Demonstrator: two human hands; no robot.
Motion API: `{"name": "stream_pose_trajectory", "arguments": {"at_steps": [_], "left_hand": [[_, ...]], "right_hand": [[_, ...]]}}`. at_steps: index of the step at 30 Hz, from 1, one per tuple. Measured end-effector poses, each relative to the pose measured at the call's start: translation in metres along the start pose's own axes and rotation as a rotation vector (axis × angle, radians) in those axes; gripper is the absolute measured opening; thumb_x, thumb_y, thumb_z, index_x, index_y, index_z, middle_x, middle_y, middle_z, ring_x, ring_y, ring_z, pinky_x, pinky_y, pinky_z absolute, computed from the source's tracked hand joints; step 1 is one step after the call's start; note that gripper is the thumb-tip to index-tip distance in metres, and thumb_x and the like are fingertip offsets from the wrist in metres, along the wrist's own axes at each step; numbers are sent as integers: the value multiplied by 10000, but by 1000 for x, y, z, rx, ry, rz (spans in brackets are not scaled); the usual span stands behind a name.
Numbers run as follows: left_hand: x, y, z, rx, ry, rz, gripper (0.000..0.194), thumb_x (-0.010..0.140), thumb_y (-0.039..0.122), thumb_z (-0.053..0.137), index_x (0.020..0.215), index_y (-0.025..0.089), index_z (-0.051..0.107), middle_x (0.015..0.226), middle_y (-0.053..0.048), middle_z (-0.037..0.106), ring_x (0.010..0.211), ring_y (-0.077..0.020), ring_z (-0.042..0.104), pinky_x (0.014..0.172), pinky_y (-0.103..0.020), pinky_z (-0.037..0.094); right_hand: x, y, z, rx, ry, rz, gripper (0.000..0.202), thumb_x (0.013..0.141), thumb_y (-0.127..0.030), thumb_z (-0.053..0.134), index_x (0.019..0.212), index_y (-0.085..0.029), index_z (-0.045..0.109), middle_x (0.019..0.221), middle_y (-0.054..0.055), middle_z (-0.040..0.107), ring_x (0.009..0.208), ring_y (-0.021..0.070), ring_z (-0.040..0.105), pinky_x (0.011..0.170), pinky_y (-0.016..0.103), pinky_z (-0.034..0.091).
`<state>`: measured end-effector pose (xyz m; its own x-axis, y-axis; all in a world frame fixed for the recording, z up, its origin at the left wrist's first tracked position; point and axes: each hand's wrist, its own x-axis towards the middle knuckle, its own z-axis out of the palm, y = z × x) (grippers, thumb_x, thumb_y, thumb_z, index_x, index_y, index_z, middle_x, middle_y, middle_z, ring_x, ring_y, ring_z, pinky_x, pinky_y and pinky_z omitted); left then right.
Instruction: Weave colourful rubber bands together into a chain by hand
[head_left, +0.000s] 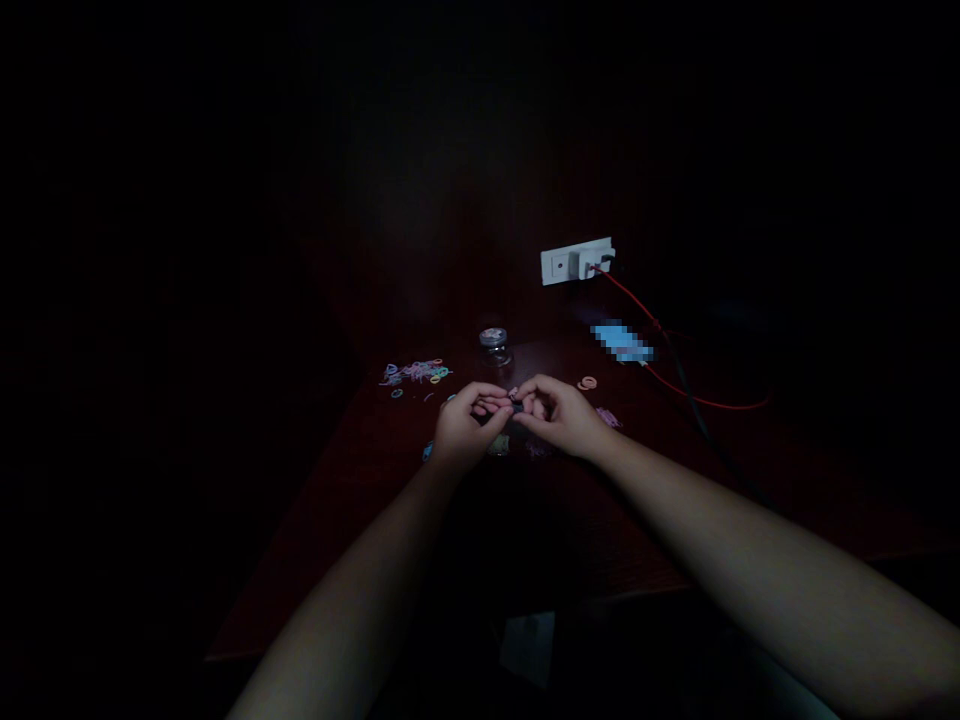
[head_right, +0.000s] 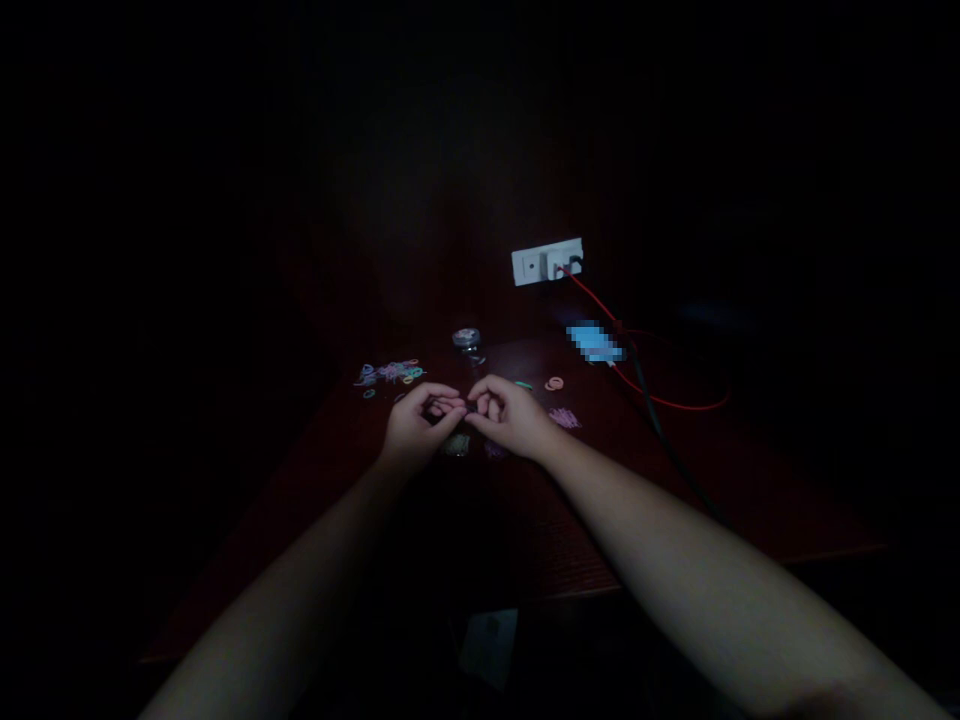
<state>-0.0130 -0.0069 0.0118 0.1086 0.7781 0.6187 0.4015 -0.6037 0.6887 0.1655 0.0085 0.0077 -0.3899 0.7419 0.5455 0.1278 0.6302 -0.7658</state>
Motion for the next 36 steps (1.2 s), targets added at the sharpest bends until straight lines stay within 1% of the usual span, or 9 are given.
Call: {"name": "stream_pose_trajectory", "arguments": {"at_steps": [2, 7, 16, 25, 28, 29, 33, 34, 36], "left_hand": [[0, 0, 0, -7, -4, 3, 198, 739, 223, 688, 924, 168, 643, 813, -34, 709, 744, -144, 669, 678, -261, 520], [0, 1, 1, -16, 2, -8, 191, 733, 226, 695, 908, 172, 641, 809, -31, 708, 731, -141, 666, 660, -256, 522], [-1, 1, 0, 14, 4, 11, 174, 744, 235, 682, 900, 171, 636, 795, -31, 702, 713, -136, 653, 658, -251, 519], [1, 8, -7, 110, 5, 62, 133, 745, 230, 664, 866, 183, 633, 799, -19, 674, 685, -128, 608, 649, -243, 497], [1, 8, -8, 121, 17, 64, 132, 742, 224, 660, 863, 181, 629, 784, -17, 672, 675, -127, 603, 651, -241, 503], [1, 8, -9, 123, 24, 64, 131, 741, 221, 658, 862, 180, 629, 777, -17, 670, 671, -126, 601, 651, -242, 505], [3, 4, -14, 96, 92, 34, 154, 742, 215, 657, 888, 171, 633, 754, -20, 662, 652, -122, 600, 645, -250, 515], [4, 2, -15, 77, 114, 17, 165, 744, 218, 660, 899, 170, 631, 754, -23, 663, 654, -123, 605, 641, -251, 519], [5, -1, -15, 47, 136, -2, 179, 742, 221, 670, 907, 167, 628, 758, -30, 667, 661, -125, 618, 639, -253, 526]], "right_hand": [[0, -2, 0, -9, 2, -13, 211, 779, -246, 632, 960, -142, 603, 674, -28, 503, 511, 75, 396, 472, 202, 323], [2, -2, -3, -125, 76, -96, 122, 812, -248, 596, 818, -143, 658, 655, -7, 498, 554, 96, 430, 526, 227, 354], [2, 2, -2, -85, 99, -35, 137, 793, -278, 629, 748, -161, 573, 572, -44, 437, 520, 94, 388, 503, 217, 315], [0, -10, 1, -197, 127, -112, 73, 820, -212, 565, 762, -167, 558, 646, -21, 474, 571, 104, 412, 541, 229, 331], [0, -9, 1, -211, 131, -116, 72, 833, -211, 541, 770, -176, 543, 661, -18, 481, 585, 109, 422, 547, 231, 332], [0, -7, -1, -210, 151, -112, 72, 838, -214, 533, 774, -179, 535, 665, -17, 484, 594, 112, 430, 556, 233, 338], [3, 5, -15, -143, 367, -36, 94, 842, -248, 524, 778, -193, 483, 635, -33, 436, 561, 108, 410, 528, 229, 336], [3, 7, -17, -120, 384, -20, 101, 836, -261, 536, 782, -194, 482, 634, -36, 431, 555, 106, 406, 520, 226, 334], [4, 8, -17, -62, 328, 5, 113, 812, -275, 573, 835, -190, 501, 648, -38, 450, 544, 96, 406, 505, 216, 333]]}}
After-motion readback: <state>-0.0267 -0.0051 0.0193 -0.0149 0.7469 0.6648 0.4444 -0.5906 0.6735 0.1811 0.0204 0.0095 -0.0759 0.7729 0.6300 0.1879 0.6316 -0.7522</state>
